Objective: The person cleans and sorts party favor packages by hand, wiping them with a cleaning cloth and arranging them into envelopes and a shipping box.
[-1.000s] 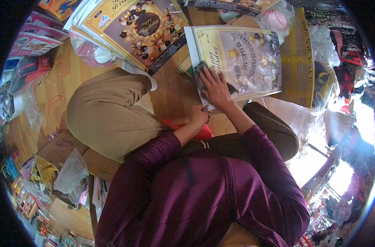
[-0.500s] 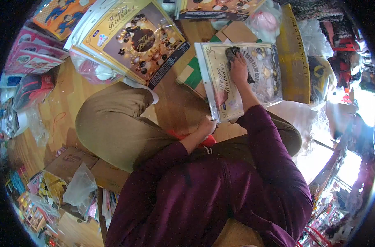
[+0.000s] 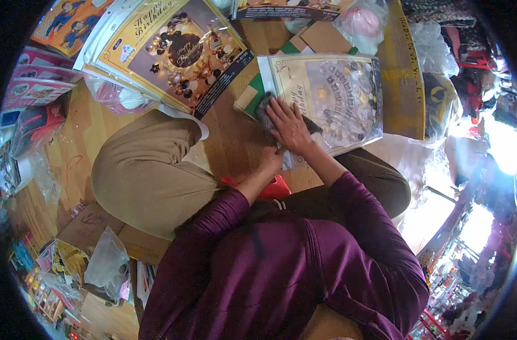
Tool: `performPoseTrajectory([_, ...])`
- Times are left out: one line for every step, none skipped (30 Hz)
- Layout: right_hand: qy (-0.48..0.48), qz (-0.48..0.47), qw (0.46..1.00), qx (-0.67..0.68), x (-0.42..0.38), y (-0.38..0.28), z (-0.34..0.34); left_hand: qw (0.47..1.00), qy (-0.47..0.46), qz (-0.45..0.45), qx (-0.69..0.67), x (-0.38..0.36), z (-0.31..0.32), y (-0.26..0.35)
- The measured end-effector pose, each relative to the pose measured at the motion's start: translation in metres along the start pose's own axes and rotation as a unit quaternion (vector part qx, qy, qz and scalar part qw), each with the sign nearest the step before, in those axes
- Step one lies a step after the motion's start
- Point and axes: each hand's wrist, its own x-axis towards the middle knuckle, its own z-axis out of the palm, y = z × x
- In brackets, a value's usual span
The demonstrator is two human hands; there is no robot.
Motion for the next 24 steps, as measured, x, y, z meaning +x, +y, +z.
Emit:
performPoseTrajectory([0.027,0.013,1.000,-0.009,0.011,0.004,0.000,0.999,-0.042,0.004,0.022,-0.006,-0.004,0.004])
performPoseTrajectory([0.055,0.029,0.998,-0.017,0.021,0.006,0.002,0.999,-0.042,-0.002,0.026,-0.014,-0.007,0.011])
performPoseTrajectory([0.057,0.030,0.998,-0.014,0.033,0.011,0.001,0.995,-0.062,-0.017,0.074,-0.017,-0.010,0.022])
performPoseTrajectory([0.073,0.034,0.996,-0.025,0.044,0.017,-0.001,0.989,-0.082,-0.032,0.120,-0.019,-0.011,0.030])
performPoseTrajectory([0.087,0.037,0.995,-0.038,0.055,0.024,-0.002,0.989,-0.081,-0.031,0.121,-0.020,-0.010,0.032])
performPoseTrajectory([0.088,0.036,0.995,-0.038,0.067,0.030,-0.001,0.990,-0.059,-0.002,0.129,-0.023,-0.009,0.033])
performPoseTrajectory([0.114,0.051,0.992,-0.031,0.079,0.036,0.002,0.989,-0.035,0.027,0.138,-0.025,-0.009,0.035])
performPoseTrajectory([0.141,0.065,0.988,-0.023,0.090,0.042,0.004,0.989,-0.032,0.028,0.139,-0.027,-0.009,0.041])
performPoseTrajectory([0.144,0.064,0.987,-0.021,0.098,0.047,0.004,0.987,-0.023,0.031,0.158,-0.030,-0.011,0.046])
performPoseTrajectory([0.154,0.072,0.985,-0.030,0.107,0.053,0.003,0.983,-0.013,0.036,0.177,-0.033,-0.012,0.053])
performPoseTrajectory([0.166,0.080,0.982,-0.040,0.117,0.059,0.000,0.983,-0.010,0.040,0.179,-0.037,-0.013,0.063])
performPoseTrajectory([0.172,0.103,0.978,-0.065,0.129,0.065,-0.005,0.974,-0.009,0.044,0.220,-0.041,-0.014,0.072])
performPoseTrajectory([0.180,0.103,0.976,-0.063,0.146,0.082,0.004,0.963,-0.007,0.048,0.264,-0.044,-0.015,0.077])
performPoseTrajectory([0.246,0.141,0.957,-0.065,0.164,0.104,0.024,0.979,0.005,0.092,0.184,-0.040,-0.013,0.064])
performPoseTrajectory([0.312,0.180,0.930,-0.065,0.175,0.116,0.032,0.990,0.004,0.088,0.112,-0.033,-0.009,0.050])
performPoseTrajectory([0.311,0.271,0.901,0.131,0.169,0.110,0.003,0.986,0.010,0.134,0.098,-0.031,-0.007,0.055])
performPoseTrajectory([0.293,0.348,0.831,0.321,0.155,0.102,-0.033,0.981,0.013,0.176,0.081,-0.032,-0.008,0.061])
performPoseTrajectory([0.370,0.308,0.712,0.510,0.141,0.103,-0.050,0.981,0.007,0.176,0.085,-0.032,-0.010,0.068])
performPoseTrajectory([0.429,0.252,0.554,0.667,0.125,0.106,-0.063,0.980,0.004,0.158,0.118,-0.030,-0.010,0.079])
performPoseTrajectory([0.426,0.218,0.451,0.753,0.106,0.109,-0.079,0.978,-0.002,0.142,0.150,-0.029,-0.009,0.091])
performPoseTrajectory([0.417,0.177,0.342,0.824,0.085,0.112,-0.095,0.971,0.004,0.128,0.204,-0.031,-0.015,0.107])
performPoseTrajectory([0.393,0.109,0.318,0.856,0.061,0.111,-0.105,0.955,0.044,0.194,0.219,-0.008,-0.015,0.087])
performPoseTrajectory([0.366,0.039,0.293,0.882,0.037,0.106,-0.115,0.959,0.048,0.206,0.190,-0.008,-0.021,0.094])
performPoseTrajectory([0.291,-0.072,0.259,0.918,0.015,0.093,-0.126,0.948,0.103,0.237,0.188,-0.011,-0.027,0.106])
